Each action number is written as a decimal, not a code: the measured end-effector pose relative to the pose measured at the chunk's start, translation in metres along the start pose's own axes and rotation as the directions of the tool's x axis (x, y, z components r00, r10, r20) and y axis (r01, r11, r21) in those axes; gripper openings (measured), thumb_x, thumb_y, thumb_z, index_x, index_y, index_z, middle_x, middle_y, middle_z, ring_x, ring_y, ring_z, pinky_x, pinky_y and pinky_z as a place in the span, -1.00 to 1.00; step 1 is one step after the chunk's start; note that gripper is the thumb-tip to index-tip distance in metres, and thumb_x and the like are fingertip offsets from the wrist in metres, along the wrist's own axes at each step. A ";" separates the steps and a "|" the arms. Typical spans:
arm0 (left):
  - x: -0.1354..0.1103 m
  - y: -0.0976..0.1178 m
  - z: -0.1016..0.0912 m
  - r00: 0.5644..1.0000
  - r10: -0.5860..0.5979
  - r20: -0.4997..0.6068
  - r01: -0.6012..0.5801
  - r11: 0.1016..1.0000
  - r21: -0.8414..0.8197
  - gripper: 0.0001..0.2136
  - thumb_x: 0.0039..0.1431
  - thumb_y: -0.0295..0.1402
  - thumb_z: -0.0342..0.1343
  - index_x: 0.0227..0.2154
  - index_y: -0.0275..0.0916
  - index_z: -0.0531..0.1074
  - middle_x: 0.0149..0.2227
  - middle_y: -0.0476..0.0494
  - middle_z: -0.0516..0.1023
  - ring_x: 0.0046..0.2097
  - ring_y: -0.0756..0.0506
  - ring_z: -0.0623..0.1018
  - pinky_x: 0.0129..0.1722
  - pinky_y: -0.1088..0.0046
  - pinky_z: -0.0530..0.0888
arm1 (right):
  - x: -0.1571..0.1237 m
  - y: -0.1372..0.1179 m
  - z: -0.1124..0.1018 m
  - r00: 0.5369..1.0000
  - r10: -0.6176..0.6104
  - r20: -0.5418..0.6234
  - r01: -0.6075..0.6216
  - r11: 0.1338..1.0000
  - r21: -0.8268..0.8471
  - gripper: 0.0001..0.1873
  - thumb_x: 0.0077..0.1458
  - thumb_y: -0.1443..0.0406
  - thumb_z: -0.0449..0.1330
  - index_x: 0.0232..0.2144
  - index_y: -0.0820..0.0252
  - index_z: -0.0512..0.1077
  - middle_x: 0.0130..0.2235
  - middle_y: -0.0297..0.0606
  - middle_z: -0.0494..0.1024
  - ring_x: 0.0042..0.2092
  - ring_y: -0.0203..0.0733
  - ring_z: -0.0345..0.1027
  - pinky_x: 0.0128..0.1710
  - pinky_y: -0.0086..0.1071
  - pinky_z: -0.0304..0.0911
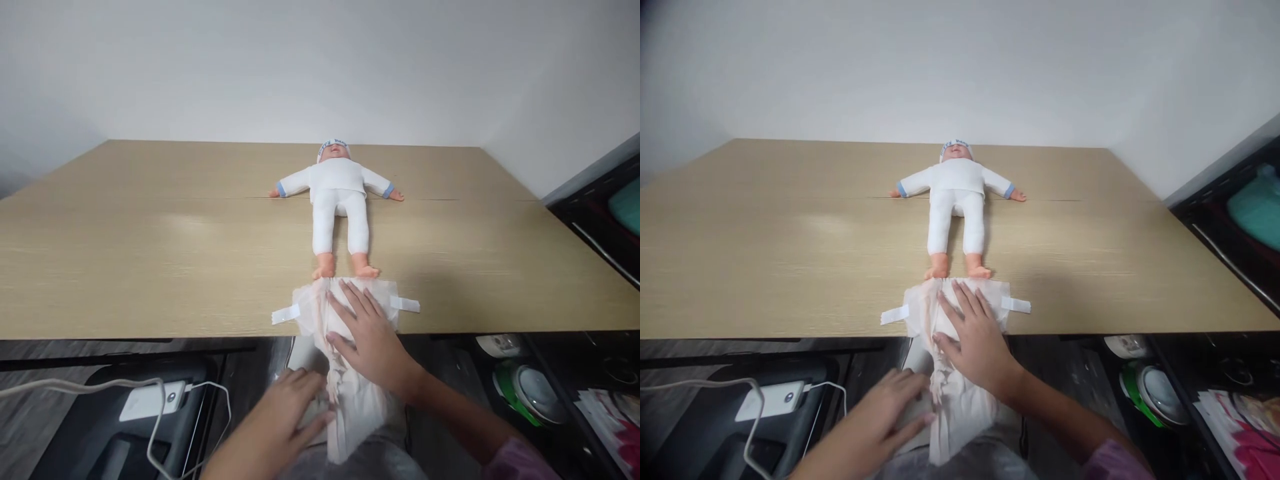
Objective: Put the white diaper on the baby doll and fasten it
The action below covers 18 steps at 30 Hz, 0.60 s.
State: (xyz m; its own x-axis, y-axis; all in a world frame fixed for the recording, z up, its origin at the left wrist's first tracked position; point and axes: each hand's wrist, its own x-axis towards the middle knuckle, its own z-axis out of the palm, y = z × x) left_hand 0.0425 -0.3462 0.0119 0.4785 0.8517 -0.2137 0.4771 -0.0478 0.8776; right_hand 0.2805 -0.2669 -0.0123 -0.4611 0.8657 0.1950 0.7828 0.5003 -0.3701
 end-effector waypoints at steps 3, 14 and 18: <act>0.018 0.011 -0.062 0.991 0.135 -0.016 -0.128 0.967 0.222 -0.77 0.50 -0.20 0.23 0.10 -0.01 0.66 0.02 -0.16 0.73 0.02 -0.24 0.67 0.08 0.28 0.58 | 0.002 0.004 -0.001 1.000 -0.026 0.010 0.026 1.000 0.000 -0.25 0.49 0.06 0.21 0.60 0.03 0.20 0.65 -0.07 0.11 0.65 0.16 -0.05 0.62 0.23 0.03; 0.230 0.019 -0.132 0.811 0.528 0.253 -0.424 0.232 0.876 -0.08 0.21 -0.66 0.20 0.61 -0.09 0.12 0.68 -0.39 -0.01 0.60 -0.51 0.19 0.50 -0.15 0.23 | 0.006 0.015 -0.003 0.997 -0.076 0.022 0.076 0.997 -0.009 -0.23 0.51 -0.02 0.20 0.59 0.06 0.22 0.64 -0.07 0.13 0.63 0.17 0.00 0.61 0.23 0.03; 0.253 0.031 -0.127 0.719 0.533 0.446 -0.611 0.180 0.771 -0.11 0.15 -0.70 0.21 0.51 0.10 0.31 0.66 -0.11 0.13 0.61 -0.40 0.22 0.54 -0.02 0.16 | 0.008 0.016 -0.004 0.996 -0.084 0.025 0.084 0.996 0.004 -0.21 0.49 -0.05 0.23 0.60 0.03 0.22 0.61 -0.06 0.22 0.61 0.20 0.06 0.60 0.25 0.07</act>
State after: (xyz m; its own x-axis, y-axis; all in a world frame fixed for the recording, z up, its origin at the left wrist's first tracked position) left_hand 0.0849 -0.0661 0.0393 0.9272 0.3539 0.1226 0.3612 -0.9315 -0.0425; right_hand 0.2907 -0.2518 -0.0131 -0.5357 0.8197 0.2029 0.7395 0.5714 -0.3559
